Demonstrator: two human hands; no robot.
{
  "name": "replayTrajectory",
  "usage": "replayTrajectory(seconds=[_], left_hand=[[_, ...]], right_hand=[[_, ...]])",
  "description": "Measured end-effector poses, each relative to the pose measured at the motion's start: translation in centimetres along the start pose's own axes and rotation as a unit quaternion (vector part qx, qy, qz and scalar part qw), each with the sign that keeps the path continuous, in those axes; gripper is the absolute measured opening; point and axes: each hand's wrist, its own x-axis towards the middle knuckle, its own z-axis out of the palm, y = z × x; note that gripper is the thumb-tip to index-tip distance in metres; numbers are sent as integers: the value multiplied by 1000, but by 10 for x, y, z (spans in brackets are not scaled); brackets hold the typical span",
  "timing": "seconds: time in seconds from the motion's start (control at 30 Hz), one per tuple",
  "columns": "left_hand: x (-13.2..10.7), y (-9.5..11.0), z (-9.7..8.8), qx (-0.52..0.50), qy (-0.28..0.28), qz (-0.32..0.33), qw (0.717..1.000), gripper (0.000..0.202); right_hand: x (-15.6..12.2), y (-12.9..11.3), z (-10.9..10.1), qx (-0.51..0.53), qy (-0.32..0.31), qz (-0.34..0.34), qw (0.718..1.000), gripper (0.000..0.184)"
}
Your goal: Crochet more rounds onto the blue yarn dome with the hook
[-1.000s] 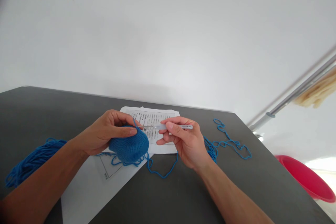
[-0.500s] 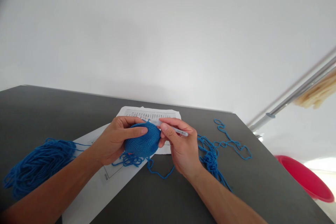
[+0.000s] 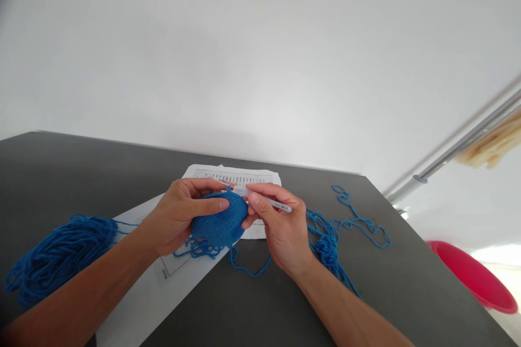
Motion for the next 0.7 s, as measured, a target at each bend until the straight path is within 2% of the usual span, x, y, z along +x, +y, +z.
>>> replayTrajectory(seconds=[0.23,0.53,0.7], left_hand=[[-3,9,1,-2,-15,-11,1000,49],[-3,8,-7,59,-16,-15,998,59],[-4,8,-8,80,-18,-20,996,54]], right_hand=[[0,-3,-3,-32,-34,-10,999,16],[4,-7,-22,-120,-101,-64,985,13],[6,-14,-31,-152,-132,-83,976,12]])
